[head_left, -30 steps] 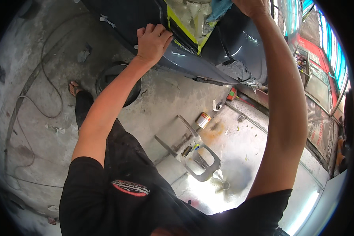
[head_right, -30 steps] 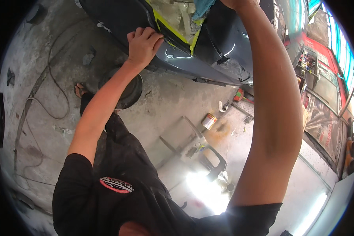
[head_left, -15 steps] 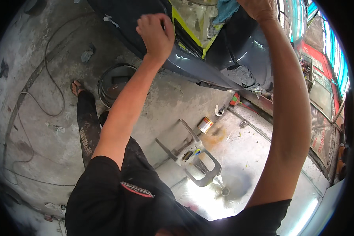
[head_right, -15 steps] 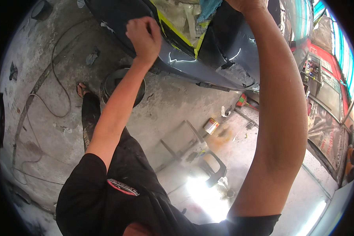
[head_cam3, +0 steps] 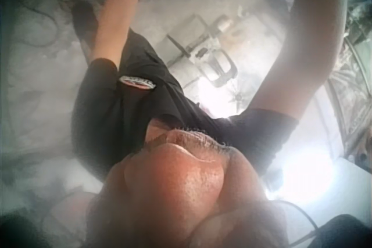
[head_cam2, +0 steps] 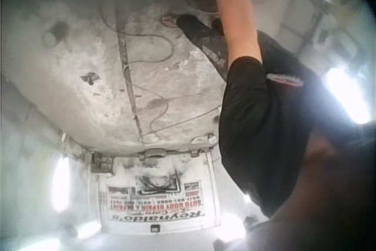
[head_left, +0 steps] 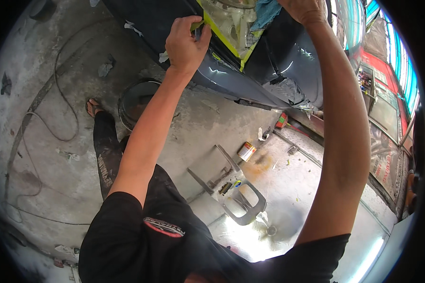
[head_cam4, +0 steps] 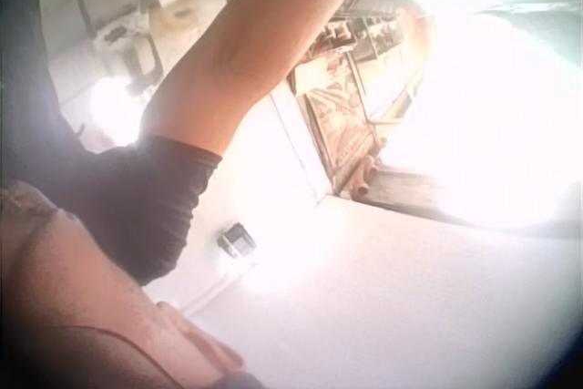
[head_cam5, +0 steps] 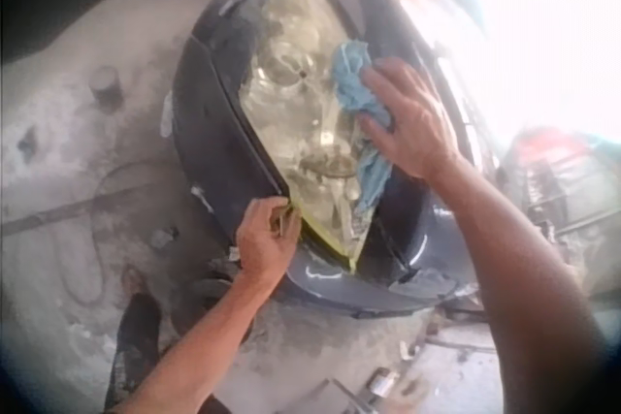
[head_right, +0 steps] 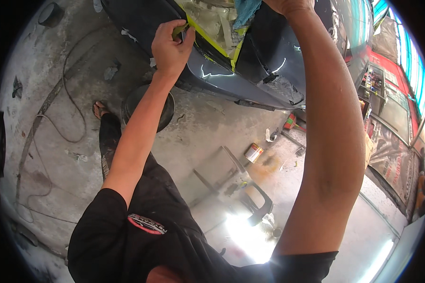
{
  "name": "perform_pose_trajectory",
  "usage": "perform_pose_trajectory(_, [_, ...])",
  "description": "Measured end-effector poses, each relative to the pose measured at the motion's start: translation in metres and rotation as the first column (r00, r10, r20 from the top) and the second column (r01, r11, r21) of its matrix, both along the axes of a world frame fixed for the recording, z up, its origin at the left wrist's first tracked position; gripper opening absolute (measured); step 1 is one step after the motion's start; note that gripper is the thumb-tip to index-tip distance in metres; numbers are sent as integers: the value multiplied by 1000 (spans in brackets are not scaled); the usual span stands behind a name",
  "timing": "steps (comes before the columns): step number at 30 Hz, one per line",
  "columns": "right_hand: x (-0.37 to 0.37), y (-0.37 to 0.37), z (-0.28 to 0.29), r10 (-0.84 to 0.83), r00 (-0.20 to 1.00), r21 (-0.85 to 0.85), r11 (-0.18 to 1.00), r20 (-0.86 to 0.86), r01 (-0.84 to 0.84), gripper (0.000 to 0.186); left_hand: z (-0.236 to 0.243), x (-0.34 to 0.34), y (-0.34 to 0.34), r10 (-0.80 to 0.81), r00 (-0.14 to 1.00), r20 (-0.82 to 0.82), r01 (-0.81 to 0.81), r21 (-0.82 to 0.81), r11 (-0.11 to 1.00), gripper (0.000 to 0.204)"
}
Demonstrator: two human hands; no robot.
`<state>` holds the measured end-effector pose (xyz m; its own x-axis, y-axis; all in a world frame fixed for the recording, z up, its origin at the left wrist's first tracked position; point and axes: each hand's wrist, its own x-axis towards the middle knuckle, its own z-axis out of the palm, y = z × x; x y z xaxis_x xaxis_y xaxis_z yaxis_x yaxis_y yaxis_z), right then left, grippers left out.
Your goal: Cleaning a car bumper and removing masking tape from a headlight.
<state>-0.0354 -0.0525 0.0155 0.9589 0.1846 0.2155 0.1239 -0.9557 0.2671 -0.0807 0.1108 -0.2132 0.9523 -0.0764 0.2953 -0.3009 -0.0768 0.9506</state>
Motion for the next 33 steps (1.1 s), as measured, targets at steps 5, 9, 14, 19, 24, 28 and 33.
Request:
perform_pose_trajectory(5, [1, 0, 0, 10, 1000, -18, 1000, 7, -10, 56, 5, 1, 3, 5, 1000, -20, -3, 98, 995, 18])
perform_pose_trajectory(9, [2, 2, 1, 19, 999, -45, 999, 49, -17, 57, 9, 1, 3, 11, 996, -86, -1, 117, 993, 18])
perform_pose_trajectory(14, [4, 1, 7, -1, 1000, -87, 996, -21, -1, 57, 20, 4, 4, 6, 992, -127, -3, 20, 1000, 16])
perform_pose_trajectory(19, [7, 0, 7, 49, 993, -156, 987, 103, -32, 55, 43, 34, 16, 24, 958, -286, -53, -95, 994, 14])
perform_pose_trajectory(24, [6, -1, 6, -84, 996, -73, 994, 25, 85, 56, 43, 76, 29, -35, 935, -352, -28, -174, 984, 11])
perform_pose_trajectory(28, [5, -1, 8, -108, 994, -85, 991, -12, 107, 56, 29, 105, 31, 24, 975, -223, -61, -159, 985, 12])
perform_pose_trajectory(33, [10, 3, 8, -98, 995, -97, 991, -6, 97, 58, 24, 141, 39, 90, 976, -199, -112, -102, 989, 12])
